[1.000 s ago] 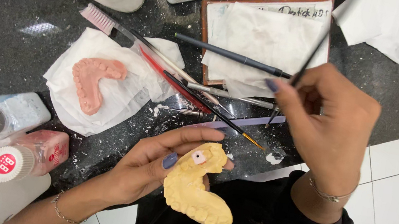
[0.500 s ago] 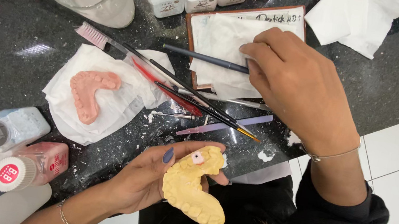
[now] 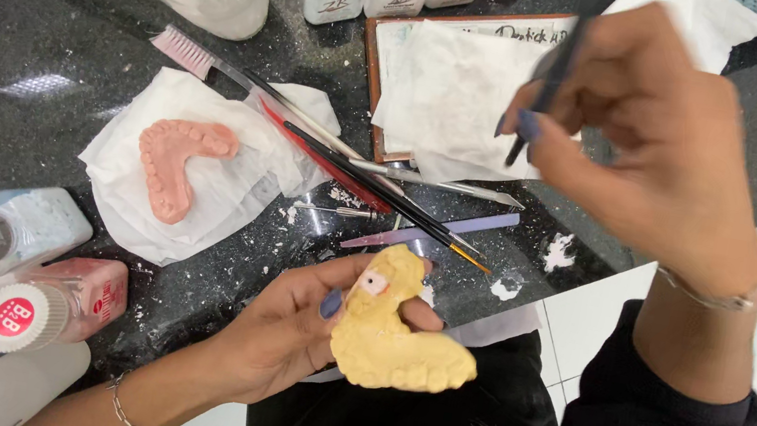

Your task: The person holds a yellow dental cast with a partial denture in one hand and uses a fine brush to apply and shape white ceramic material on the denture teeth. They periodically dip the brush, rotate the cast to reach different surfaces, and continue building up the material.

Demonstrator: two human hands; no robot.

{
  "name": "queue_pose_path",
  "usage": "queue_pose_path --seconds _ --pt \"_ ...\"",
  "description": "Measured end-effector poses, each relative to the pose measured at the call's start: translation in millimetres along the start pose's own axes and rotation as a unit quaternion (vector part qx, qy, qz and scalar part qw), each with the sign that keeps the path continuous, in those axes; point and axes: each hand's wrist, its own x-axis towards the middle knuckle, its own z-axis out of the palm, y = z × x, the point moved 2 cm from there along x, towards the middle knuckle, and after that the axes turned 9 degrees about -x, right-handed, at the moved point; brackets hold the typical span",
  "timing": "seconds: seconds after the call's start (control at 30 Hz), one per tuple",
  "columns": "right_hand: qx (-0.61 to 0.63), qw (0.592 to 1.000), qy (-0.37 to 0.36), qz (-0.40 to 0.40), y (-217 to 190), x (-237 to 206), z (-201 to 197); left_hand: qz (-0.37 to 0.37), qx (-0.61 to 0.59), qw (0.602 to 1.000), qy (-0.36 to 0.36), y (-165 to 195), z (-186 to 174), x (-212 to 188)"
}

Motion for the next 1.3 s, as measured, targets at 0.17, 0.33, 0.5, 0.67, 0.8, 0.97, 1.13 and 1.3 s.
queue_pose_path --seconds 0.17,0.33,0.5,0.67,0.8,0.97,1.13,1.3 --pt "0.304 0.948 0.094 -0.009 -3 -43 13 0.094 0.092 0.991 0.0 -3 -3 -7" --pt "0.312 0.923 0.226 -0.015 -32 -92 60 0.18 0.15 0.972 0.006 -4 -9 -11" --pt "0.189 0.926 0.325 0.014 -51 -123 87 0.21 0.151 0.966 0.002 -4 -9 -14" --pt "0.176 0.93 0.318 0.063 -55 -138 104 0.204 0.161 0.966 0.008 -4 -6 -13" --pt "0.128 0.943 0.297 0.078 -57 -136 104 0.199 0.169 0.965 0.007 0 -4 -11" --pt "0.142 0.943 0.292 0.079 -59 -131 103 0.192 0.179 0.965 0.004 3 -2 -11" --pt "0.134 0.951 0.268 0.078 -58 -134 102 0.18 0.172 0.969 0.016 4 -1 -10" --pt "0.14 0.956 0.245 0.076 -60 -130 99 0.182 0.193 0.964 0.013 6 -1 -9"
